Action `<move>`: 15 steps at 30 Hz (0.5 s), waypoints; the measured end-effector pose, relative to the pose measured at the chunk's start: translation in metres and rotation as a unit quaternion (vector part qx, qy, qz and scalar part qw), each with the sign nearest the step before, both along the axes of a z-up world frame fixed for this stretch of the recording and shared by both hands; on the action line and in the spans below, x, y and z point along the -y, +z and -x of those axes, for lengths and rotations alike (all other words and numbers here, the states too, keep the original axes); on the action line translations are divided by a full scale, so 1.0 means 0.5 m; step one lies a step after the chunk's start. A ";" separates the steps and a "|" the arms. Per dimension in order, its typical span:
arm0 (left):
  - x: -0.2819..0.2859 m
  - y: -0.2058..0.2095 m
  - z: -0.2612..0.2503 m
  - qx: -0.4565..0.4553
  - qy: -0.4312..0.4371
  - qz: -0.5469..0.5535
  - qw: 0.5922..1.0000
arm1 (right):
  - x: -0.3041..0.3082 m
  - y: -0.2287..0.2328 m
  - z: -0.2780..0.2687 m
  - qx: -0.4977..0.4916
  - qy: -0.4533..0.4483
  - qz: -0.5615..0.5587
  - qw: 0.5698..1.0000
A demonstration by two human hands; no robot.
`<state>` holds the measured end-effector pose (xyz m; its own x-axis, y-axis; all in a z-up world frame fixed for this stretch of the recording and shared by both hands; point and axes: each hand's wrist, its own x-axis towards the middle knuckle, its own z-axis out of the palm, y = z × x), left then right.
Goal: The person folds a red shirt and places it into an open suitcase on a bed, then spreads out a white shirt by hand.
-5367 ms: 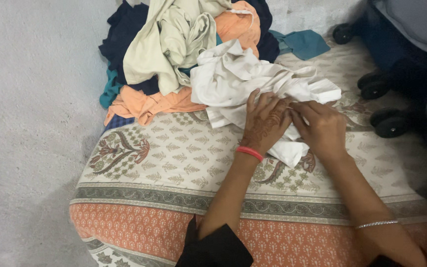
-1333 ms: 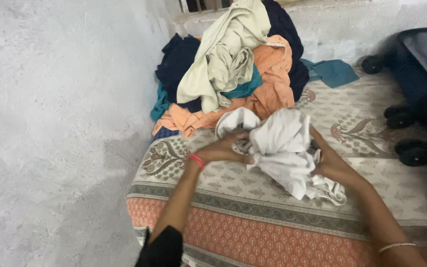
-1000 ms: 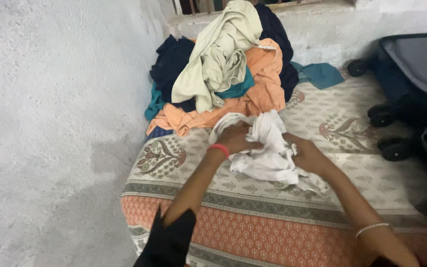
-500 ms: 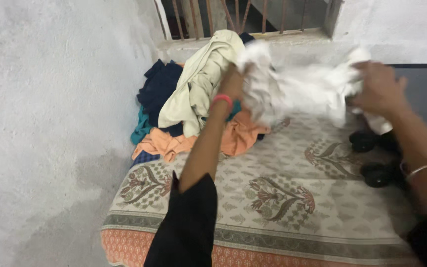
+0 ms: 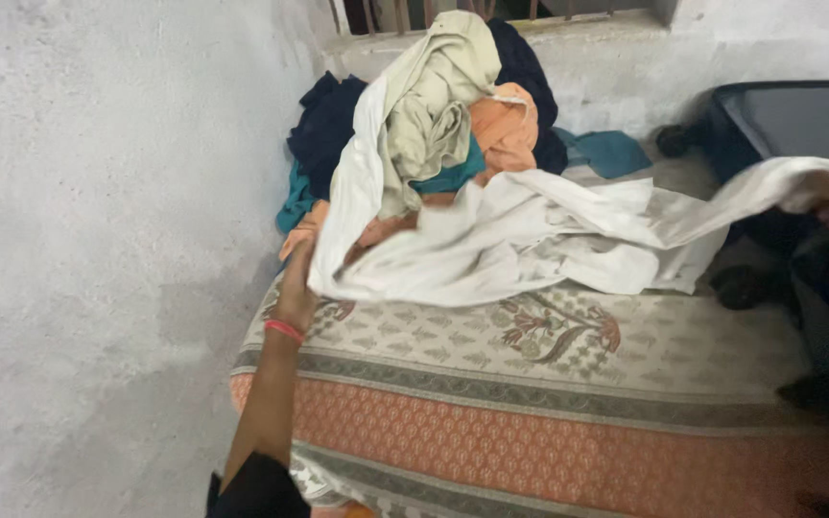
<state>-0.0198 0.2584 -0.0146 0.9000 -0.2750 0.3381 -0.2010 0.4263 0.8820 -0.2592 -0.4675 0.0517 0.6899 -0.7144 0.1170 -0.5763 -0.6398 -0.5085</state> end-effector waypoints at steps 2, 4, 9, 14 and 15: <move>-0.052 -0.031 -0.014 -0.186 0.059 -0.271 0.943 | -0.067 0.005 -0.037 0.056 0.058 -0.055 0.995; -0.050 -0.050 -0.020 0.118 0.295 -0.420 0.850 | -0.150 0.013 -0.082 0.057 0.137 -0.106 0.983; 0.100 0.021 0.057 0.300 0.366 -0.391 0.790 | -0.346 -0.013 -0.186 -0.252 0.262 -0.220 0.905; 0.335 0.049 0.111 0.407 0.176 -0.564 0.697 | -0.353 -0.104 -0.315 -0.377 0.337 -0.182 0.843; 0.366 0.040 0.101 0.374 0.162 -0.604 0.685 | -0.332 -0.102 -0.354 -0.338 0.359 -0.203 0.846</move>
<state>-0.0704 0.0756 0.0056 0.6794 -0.5875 0.4395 -0.7004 -0.6979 0.1497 -0.0821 -0.3015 0.0008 0.7746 0.0297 -0.6317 -0.3602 -0.8004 -0.4793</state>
